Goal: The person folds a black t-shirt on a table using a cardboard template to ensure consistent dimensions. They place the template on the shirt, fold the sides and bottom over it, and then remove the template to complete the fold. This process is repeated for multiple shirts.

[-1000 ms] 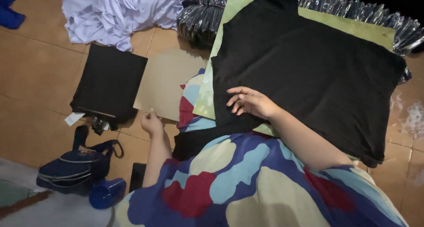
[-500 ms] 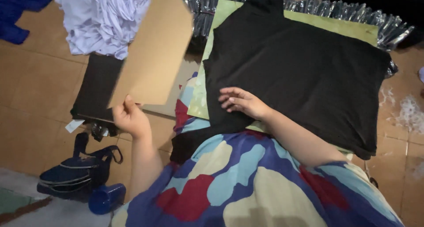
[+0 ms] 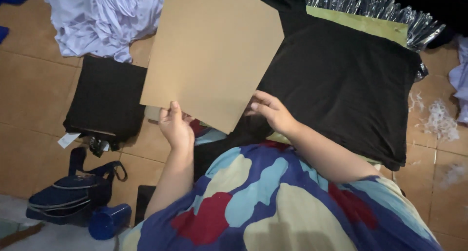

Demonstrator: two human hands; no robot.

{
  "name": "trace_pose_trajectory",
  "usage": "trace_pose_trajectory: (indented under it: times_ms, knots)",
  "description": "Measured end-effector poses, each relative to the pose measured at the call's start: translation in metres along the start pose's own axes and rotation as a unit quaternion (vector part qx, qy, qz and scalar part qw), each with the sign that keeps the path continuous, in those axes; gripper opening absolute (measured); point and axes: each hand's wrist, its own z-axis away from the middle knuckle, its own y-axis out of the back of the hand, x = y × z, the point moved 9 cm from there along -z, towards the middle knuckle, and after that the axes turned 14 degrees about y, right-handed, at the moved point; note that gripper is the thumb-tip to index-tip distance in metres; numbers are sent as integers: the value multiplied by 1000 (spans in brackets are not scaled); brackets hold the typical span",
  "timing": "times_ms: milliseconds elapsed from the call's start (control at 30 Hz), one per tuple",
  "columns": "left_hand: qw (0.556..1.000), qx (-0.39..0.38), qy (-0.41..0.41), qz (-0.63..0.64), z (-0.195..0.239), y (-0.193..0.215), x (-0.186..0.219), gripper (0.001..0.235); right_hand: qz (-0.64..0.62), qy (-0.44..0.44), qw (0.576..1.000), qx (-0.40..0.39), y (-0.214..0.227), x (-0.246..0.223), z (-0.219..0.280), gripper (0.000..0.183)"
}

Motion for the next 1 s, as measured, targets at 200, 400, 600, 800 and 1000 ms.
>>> trace_pose_trajectory:
  times_ms: [200, 400, 600, 800, 1000]
  knots:
    - [997, -46, 64, -3, -42, 12, -80, 12, -25, -56, 987, 151, 23, 22, 4, 23]
    - [996, -21, 90, -17, -32, 1, -50, 16, 133, -19, 978, 160, 59, -5, -2, 21]
    - [992, 77, 24, 99, -89, 85, -14, 34, 427, 159, 837, 303, 151, -101, 22, 33]
    - [984, 134, 85, 86, -167, 167, -102, 50, 627, 357, 686, 98, 96, -131, 14, 43]
    - [971, 177, 142, 71, -198, 204, -169, 46, 714, 241, 655, -56, 80, -18, 16, 41]
